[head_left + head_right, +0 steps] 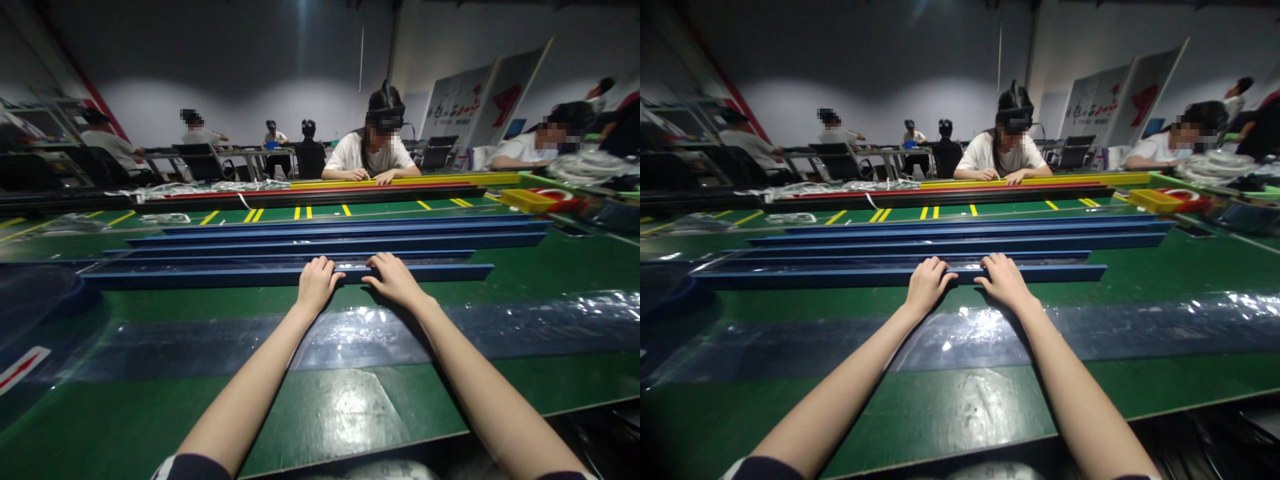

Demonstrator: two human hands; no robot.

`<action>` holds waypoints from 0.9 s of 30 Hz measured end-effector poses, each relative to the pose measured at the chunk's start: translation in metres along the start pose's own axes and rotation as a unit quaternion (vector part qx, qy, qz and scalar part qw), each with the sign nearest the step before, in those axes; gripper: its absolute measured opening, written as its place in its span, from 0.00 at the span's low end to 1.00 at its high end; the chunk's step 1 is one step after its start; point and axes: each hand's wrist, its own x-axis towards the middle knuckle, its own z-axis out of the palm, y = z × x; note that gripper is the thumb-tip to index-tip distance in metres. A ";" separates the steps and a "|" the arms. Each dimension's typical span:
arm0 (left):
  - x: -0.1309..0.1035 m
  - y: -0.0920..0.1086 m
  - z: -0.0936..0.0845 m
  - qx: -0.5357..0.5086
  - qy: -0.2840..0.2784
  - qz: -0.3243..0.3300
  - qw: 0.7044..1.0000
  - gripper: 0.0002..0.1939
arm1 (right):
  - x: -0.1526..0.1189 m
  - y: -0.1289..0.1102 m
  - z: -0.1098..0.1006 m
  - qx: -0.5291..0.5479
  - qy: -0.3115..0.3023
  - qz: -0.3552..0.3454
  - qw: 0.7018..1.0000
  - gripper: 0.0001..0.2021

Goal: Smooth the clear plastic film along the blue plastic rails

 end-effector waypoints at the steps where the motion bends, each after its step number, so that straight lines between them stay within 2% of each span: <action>1: 0.000 0.000 0.000 0.006 0.002 0.003 1.000 0.14 | 0.001 -0.008 0.004 -0.015 0.000 -0.011 1.000 0.11; 4: -0.001 0.000 0.001 0.019 0.005 0.011 1.000 0.14 | 0.002 -0.022 0.014 -0.046 -0.001 -0.021 0.999 0.08; 7: -0.002 0.000 0.001 0.018 0.001 0.016 1.000 0.15 | 0.002 -0.024 0.019 -0.036 0.004 -0.004 0.999 0.06; 16: -0.008 -0.009 -0.010 0.018 0.003 0.024 1.000 0.14 | 0.007 -0.019 0.011 -0.009 0.006 -0.002 1.000 0.05; 22: -0.014 -0.025 -0.017 0.034 0.009 0.003 0.999 0.14 | 0.002 -0.003 0.000 -0.032 -0.015 0.000 0.999 0.04; 27: -0.015 -0.028 -0.017 0.063 0.012 0.002 0.998 0.14 | -0.003 0.011 -0.006 -0.033 -0.040 -0.006 0.999 0.04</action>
